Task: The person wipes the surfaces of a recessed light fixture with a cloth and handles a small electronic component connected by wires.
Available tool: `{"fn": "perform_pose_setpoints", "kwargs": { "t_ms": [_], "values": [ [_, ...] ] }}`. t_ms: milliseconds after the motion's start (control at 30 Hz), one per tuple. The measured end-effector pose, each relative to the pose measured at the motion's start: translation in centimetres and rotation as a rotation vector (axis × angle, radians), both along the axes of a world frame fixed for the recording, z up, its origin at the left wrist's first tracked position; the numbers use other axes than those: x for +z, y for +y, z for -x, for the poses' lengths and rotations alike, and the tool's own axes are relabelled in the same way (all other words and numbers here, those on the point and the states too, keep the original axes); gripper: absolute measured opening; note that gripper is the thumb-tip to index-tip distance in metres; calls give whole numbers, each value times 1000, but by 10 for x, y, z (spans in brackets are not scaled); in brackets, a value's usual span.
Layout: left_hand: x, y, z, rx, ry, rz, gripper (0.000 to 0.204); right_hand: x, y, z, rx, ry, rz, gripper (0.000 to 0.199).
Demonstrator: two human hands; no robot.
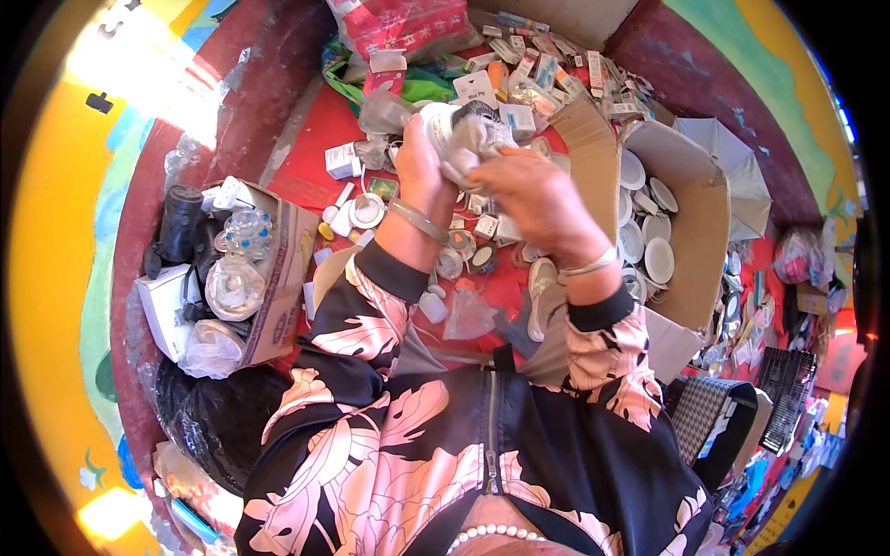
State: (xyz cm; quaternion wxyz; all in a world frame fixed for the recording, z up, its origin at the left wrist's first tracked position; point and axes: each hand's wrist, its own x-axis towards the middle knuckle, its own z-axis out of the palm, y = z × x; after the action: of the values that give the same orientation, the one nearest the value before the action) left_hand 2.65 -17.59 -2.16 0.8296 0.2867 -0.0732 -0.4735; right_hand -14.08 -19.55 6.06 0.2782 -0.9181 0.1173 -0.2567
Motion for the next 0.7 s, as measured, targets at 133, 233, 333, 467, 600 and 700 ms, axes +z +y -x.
{"fn": "perform_pose_setpoints", "kwargs": {
  "t_ms": [133, 233, 333, 467, 600, 700],
  "values": [
    [0, -2, -4, -5, -72, 37, 48, 8, -35, 57, -186, -594, -677, 26],
    [13, -3, 0, 39, 11, -38, 46, 6, -65, 99, -306, -1112, -1060, 31],
    [16, -2, 1, -16, 144, 22, 40, -6, -84, 128, 166, -1146, -1309, 39],
    [10, -4, -1, -76, 214, 51, 35, -23, -98, 125, 263, -1173, -1332, 40],
    [8, -2, -1, -150, 254, 120, 31, -9, -79, 90, -176, -1171, -1312, 43],
    [9, -3, 7, -229, 255, 169, 33, 30, -28, 47, -287, -1141, -1347, 43]
  ]
}}
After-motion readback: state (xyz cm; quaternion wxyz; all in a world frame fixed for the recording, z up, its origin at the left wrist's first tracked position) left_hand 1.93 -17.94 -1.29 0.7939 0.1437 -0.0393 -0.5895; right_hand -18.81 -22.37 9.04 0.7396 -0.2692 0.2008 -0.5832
